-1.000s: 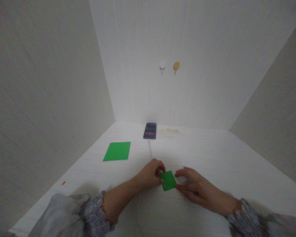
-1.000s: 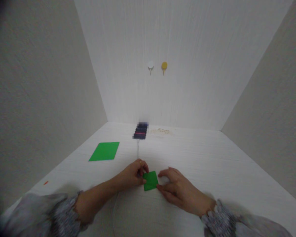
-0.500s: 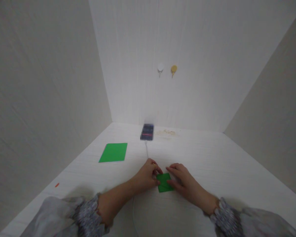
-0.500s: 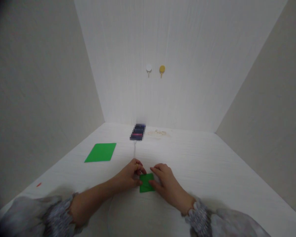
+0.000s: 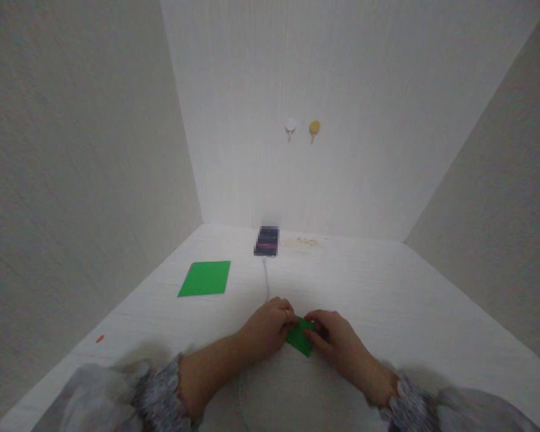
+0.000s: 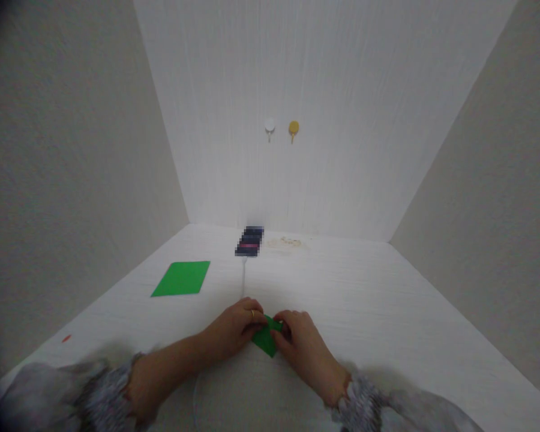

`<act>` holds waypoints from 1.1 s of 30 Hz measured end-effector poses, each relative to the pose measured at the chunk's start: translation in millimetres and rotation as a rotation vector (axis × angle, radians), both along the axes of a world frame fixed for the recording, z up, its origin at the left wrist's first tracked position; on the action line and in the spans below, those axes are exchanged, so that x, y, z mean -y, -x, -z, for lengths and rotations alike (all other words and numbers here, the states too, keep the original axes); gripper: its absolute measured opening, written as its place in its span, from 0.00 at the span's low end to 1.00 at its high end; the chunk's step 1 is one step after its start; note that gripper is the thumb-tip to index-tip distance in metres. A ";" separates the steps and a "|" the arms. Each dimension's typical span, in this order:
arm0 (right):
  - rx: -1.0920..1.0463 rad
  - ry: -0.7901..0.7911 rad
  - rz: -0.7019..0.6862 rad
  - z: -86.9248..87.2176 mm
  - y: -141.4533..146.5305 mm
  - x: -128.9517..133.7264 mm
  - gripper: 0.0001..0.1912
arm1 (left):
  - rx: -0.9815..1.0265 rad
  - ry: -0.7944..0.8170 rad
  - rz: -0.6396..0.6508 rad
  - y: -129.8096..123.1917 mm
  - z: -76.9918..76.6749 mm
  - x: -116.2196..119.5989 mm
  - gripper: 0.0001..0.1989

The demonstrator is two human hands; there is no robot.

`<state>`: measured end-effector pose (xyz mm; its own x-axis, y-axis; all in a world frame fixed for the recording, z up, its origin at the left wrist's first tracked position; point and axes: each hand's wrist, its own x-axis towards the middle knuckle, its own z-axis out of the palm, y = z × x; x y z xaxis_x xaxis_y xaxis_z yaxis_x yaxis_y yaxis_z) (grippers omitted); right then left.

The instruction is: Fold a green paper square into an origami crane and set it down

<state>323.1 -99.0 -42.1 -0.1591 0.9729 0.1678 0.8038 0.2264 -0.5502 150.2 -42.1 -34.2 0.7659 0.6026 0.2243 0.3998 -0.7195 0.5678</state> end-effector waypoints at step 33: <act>-0.040 0.103 -0.510 -15.2 -24.8 3.8 0.12 | -0.080 0.024 0.442 7.3 -13.8 -3.7 0.15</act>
